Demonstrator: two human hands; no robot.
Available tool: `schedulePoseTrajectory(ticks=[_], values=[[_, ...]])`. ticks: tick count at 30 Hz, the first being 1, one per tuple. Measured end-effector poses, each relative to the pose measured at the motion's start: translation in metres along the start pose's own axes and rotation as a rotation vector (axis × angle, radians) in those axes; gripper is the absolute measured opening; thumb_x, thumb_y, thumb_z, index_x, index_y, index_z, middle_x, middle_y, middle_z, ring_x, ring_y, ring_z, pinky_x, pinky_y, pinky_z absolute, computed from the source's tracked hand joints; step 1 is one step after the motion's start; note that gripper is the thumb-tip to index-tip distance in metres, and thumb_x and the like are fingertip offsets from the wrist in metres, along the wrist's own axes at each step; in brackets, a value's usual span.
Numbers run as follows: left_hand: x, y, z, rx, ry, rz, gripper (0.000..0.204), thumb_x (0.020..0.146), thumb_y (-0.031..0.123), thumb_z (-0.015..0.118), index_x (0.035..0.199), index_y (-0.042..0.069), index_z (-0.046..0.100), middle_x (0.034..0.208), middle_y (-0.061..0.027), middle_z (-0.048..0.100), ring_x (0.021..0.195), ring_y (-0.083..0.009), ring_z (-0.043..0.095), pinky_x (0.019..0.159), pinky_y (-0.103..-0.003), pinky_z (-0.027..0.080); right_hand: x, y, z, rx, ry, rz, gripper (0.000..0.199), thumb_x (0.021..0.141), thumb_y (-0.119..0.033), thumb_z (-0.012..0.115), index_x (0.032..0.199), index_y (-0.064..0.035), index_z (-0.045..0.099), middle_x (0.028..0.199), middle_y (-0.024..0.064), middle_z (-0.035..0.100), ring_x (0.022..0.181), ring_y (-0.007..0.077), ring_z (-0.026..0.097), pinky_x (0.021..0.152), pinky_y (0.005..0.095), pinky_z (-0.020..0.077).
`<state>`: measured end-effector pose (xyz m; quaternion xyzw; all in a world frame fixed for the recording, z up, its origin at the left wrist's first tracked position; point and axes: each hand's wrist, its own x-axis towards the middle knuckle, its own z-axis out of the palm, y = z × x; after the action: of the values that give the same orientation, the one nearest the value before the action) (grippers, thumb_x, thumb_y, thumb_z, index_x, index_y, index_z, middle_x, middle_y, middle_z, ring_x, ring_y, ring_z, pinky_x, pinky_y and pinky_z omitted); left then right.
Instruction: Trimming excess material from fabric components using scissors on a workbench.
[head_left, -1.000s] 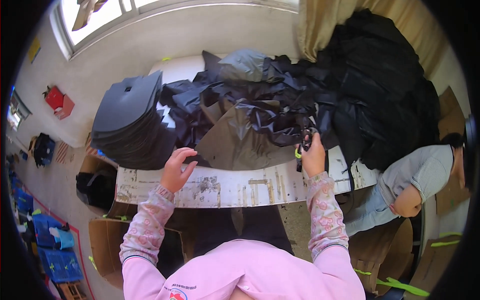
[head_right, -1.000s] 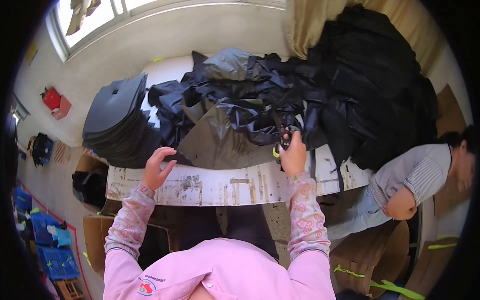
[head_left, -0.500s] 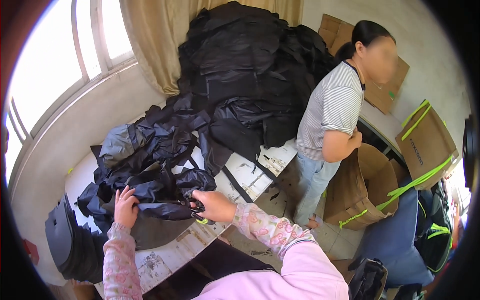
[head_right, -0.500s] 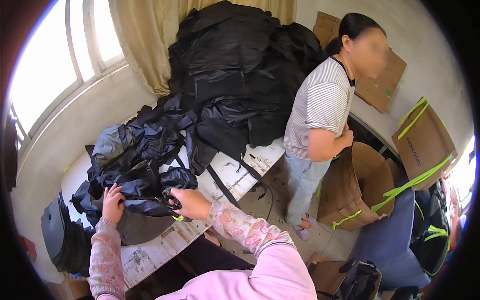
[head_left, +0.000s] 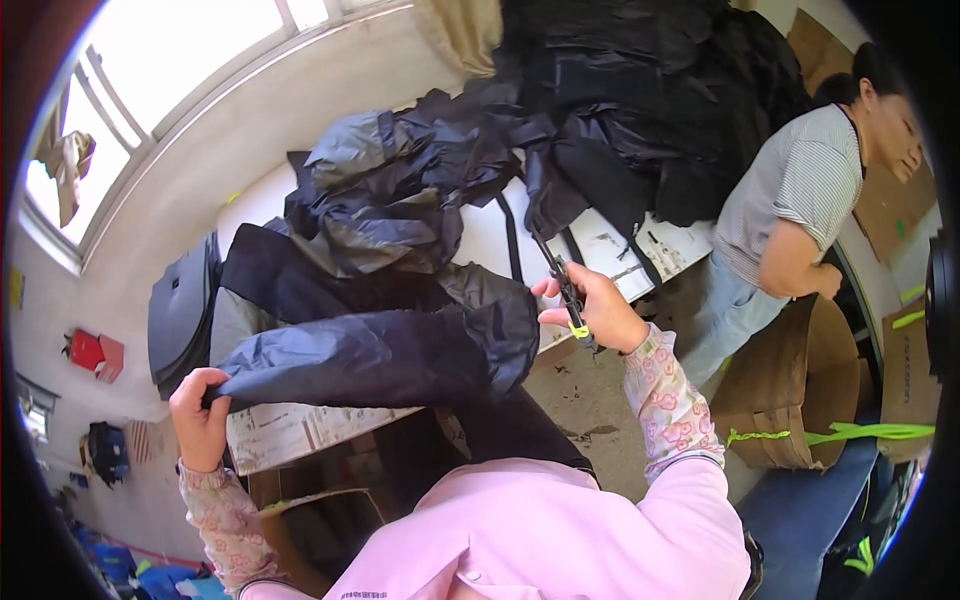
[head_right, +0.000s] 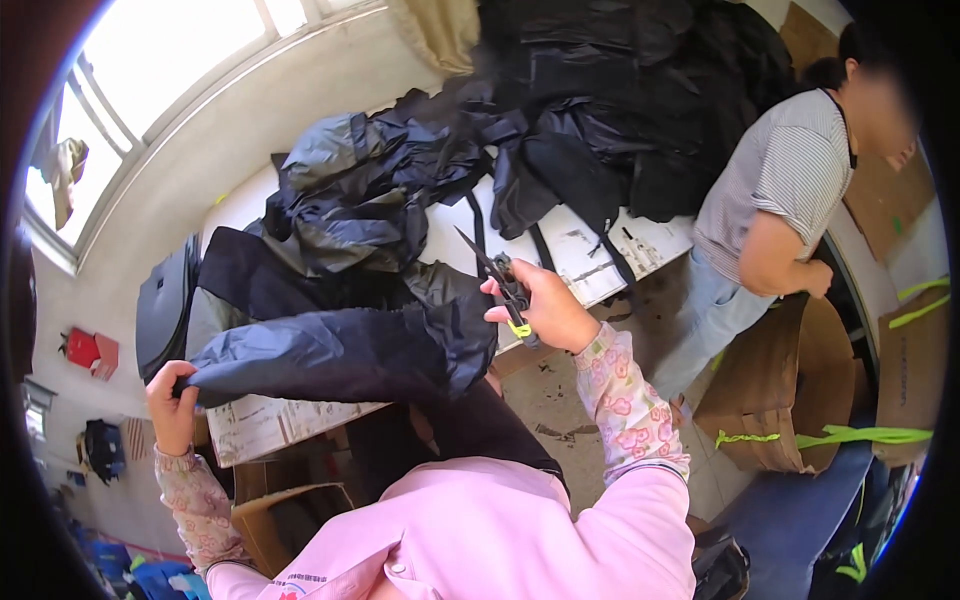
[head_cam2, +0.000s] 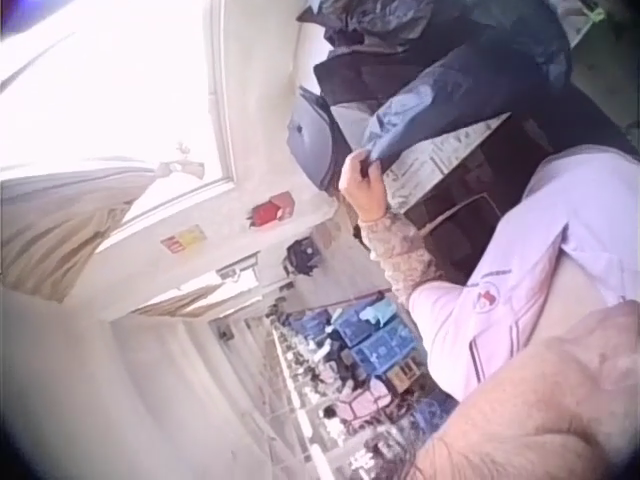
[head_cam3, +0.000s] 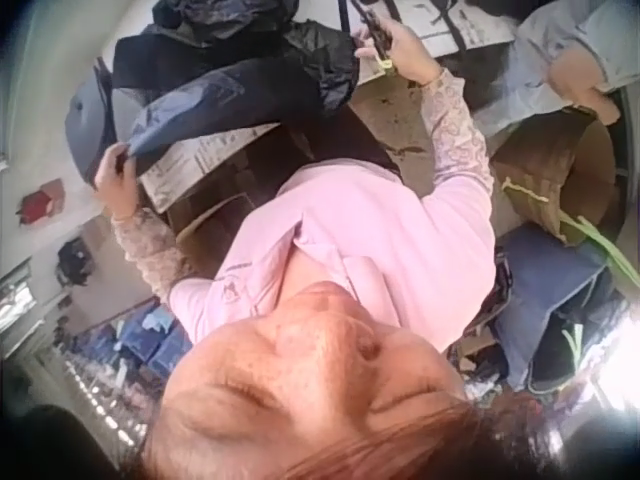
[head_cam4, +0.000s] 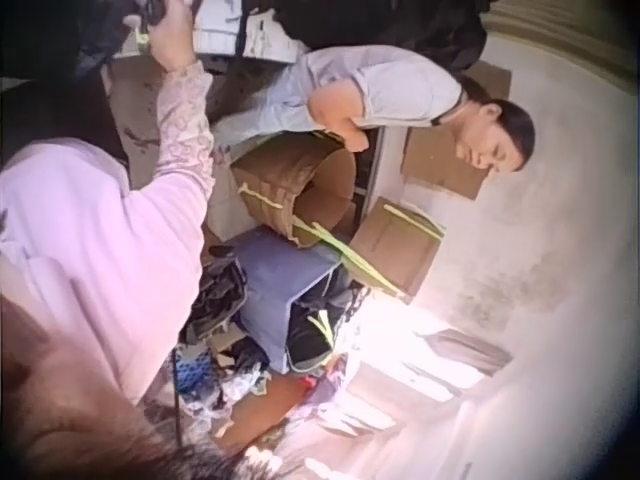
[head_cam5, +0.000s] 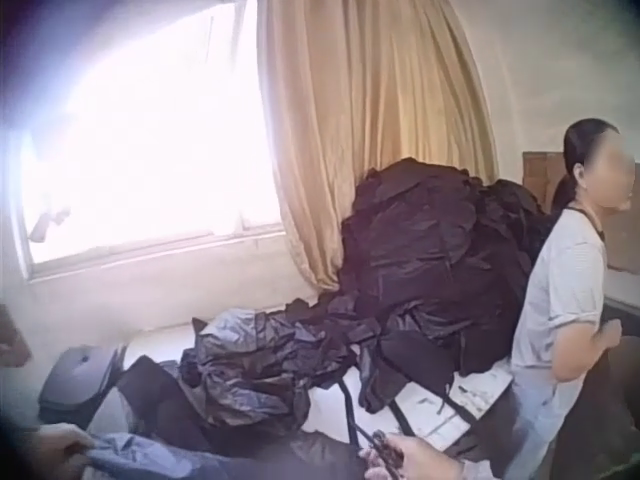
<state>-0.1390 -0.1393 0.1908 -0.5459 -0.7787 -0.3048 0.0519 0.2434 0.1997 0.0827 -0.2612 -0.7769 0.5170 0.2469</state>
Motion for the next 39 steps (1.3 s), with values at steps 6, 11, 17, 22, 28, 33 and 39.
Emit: schedulePoseTrajectory(ticks=[6, 11, 17, 22, 28, 33, 39], values=[[-0.032, -0.023, 0.008, 0.019, -0.018, -0.078, 0.014, 0.07, -0.007, 0.059, 0.083, -0.002, 0.059, 0.075, -0.0132, 0.06, 0.072, -0.0245, 0.06, 0.067, -0.031, 0.046, -0.019, 0.058, 0.044, -0.24, -0.213, -0.038, 0.049, 0.078, -0.001, 0.074, 0.123, -0.0057, 0.058, 0.096, 0.0066, 0.066, 0.086, 0.0147, 0.065, 0.076, 0.0316, 0.0533], [-0.044, -0.047, 0.017, -0.031, 0.002, -0.068, 0.011, 0.07, -0.005, 0.058, 0.08, -0.003, 0.057, 0.074, -0.0134, 0.057, 0.073, -0.0251, 0.057, 0.069, -0.032, 0.045, -0.046, 0.056, 0.081, -0.401, -0.212, -0.41, 0.06, 0.073, -0.007, 0.074, 0.13, -0.0151, 0.056, 0.097, 0.0068, 0.064, 0.081, 0.0273, 0.061, 0.077, 0.0389, 0.044], [-0.039, -0.071, 0.032, -0.111, 0.025, -0.094, 0.009, 0.07, -0.006, 0.056, 0.079, -0.003, 0.054, 0.074, -0.0129, 0.054, 0.072, -0.0243, 0.055, 0.069, -0.031, 0.044, -0.055, 0.077, 0.098, -0.427, -0.309, -0.514, 0.034, 0.073, -0.007, 0.07, 0.105, -0.0121, 0.056, 0.102, 0.0024, 0.065, 0.092, 0.023, 0.061, 0.078, 0.0371, 0.0406], [-0.034, -0.08, 0.04, -0.101, 0.043, -0.075, 0.01, 0.071, -0.006, 0.055, 0.08, -0.004, 0.056, 0.074, -0.013, 0.054, 0.072, -0.0248, 0.055, 0.07, -0.031, 0.044, -0.047, 0.108, 0.094, -0.57, -0.219, -0.435, 0.03, 0.071, -0.008, 0.07, 0.097, -0.0117, 0.056, 0.089, 0.0044, 0.064, 0.088, 0.025, 0.062, 0.075, 0.0371, 0.0417], [-0.055, -0.093, -0.027, -0.057, -0.001, -0.053, 0.003, 0.076, -0.002, 0.058, 0.074, -0.003, 0.058, 0.073, -0.0101, 0.056, 0.071, -0.0205, 0.054, 0.065, -0.031, 0.042, -0.019, 0.008, 0.023, -0.082, -0.09, -0.191, 0.021, 0.077, -0.007, 0.074, 0.091, -0.0064, 0.058, 0.085, 0.0093, 0.067, 0.079, 0.0225, 0.067, 0.071, 0.0348, 0.0516], [-0.095, -0.067, -0.107, -0.184, -0.082, -0.158, 0.011, 0.076, 0.007, 0.061, 0.079, -0.003, 0.06, 0.086, -0.0129, 0.06, 0.081, -0.0231, 0.058, 0.077, -0.033, 0.045, -0.023, -0.1, -0.053, 0.078, -0.131, -0.321, 0.019, 0.077, 0.0, 0.077, 0.083, -0.0017, 0.059, 0.079, 0.0042, 0.066, 0.077, 0.0112, 0.063, 0.071, 0.0268, 0.05], [-0.049, -0.049, -0.089, -0.357, -0.46, -0.451, 0.025, 0.088, 0.015, 0.058, 0.072, -0.005, 0.059, 0.061, -0.0062, 0.052, 0.061, -0.0154, 0.049, 0.062, -0.03, 0.043, 0.004, -0.096, -0.035, 0.037, -0.087, -0.084, 0.023, 0.071, 0.0, 0.078, 0.079, -0.0044, 0.057, 0.075, 0.0024, 0.064, 0.063, 0.007, 0.059, 0.058, 0.0223, 0.0463]])
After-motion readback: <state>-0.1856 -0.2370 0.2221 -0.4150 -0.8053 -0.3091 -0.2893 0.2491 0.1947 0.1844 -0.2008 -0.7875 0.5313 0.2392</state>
